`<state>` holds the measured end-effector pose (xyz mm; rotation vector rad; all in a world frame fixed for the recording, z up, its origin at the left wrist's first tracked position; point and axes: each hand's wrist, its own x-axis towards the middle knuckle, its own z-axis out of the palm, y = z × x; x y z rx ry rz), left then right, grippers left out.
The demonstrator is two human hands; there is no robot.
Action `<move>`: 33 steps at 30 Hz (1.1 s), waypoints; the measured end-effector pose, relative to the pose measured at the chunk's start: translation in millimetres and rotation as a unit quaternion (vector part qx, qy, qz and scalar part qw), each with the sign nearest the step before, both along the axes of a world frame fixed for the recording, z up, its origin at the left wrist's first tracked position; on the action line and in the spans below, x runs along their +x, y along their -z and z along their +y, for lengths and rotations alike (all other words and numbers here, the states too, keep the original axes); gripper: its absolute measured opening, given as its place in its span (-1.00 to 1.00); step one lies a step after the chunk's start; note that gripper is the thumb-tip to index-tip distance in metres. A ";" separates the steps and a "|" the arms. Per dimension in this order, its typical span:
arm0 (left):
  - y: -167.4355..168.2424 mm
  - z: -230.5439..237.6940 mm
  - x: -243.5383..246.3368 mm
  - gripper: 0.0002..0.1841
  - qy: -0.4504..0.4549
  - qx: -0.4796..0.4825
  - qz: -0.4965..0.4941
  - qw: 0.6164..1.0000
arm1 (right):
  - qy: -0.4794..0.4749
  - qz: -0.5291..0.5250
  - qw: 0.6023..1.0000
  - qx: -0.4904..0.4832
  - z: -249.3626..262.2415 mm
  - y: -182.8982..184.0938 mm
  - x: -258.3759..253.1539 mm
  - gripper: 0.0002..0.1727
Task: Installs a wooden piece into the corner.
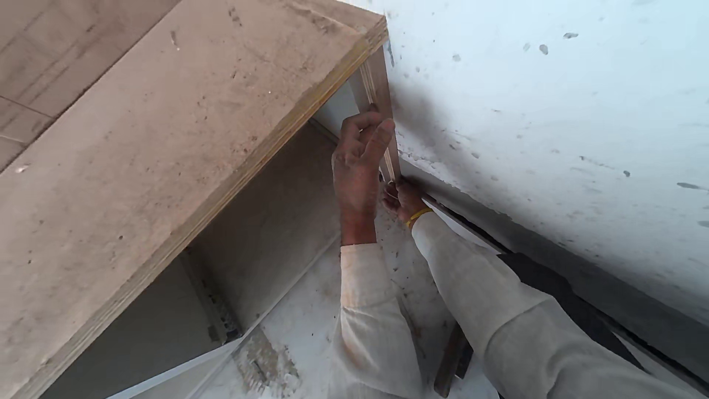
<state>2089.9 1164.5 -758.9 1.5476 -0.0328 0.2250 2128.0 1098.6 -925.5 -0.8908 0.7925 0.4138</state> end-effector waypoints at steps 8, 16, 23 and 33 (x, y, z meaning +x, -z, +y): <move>4.5 0.4 1.5 -0.72 -0.025 0.050 -0.003 0.998 | -0.083 -0.053 0.979 -0.178 -4.6 9.2 -11.2 -0.57; 8.9 -3.3 1.1 -0.74 -0.045 0.042 -0.005 0.998 | -0.078 -0.233 0.846 -0.472 2.3 -8.7 -31.0 -0.63; 10.8 -6.4 -2.9 -0.68 -0.034 0.016 0.018 0.999 | 0.015 -0.403 0.764 -0.504 15.1 -17.9 -42.0 -0.43; 26.3 -2.0 7.0 -0.62 -0.001 0.076 -0.051 0.996 | 0.047 -0.376 0.590 -0.713 48.8 0.4 -5.4 -0.32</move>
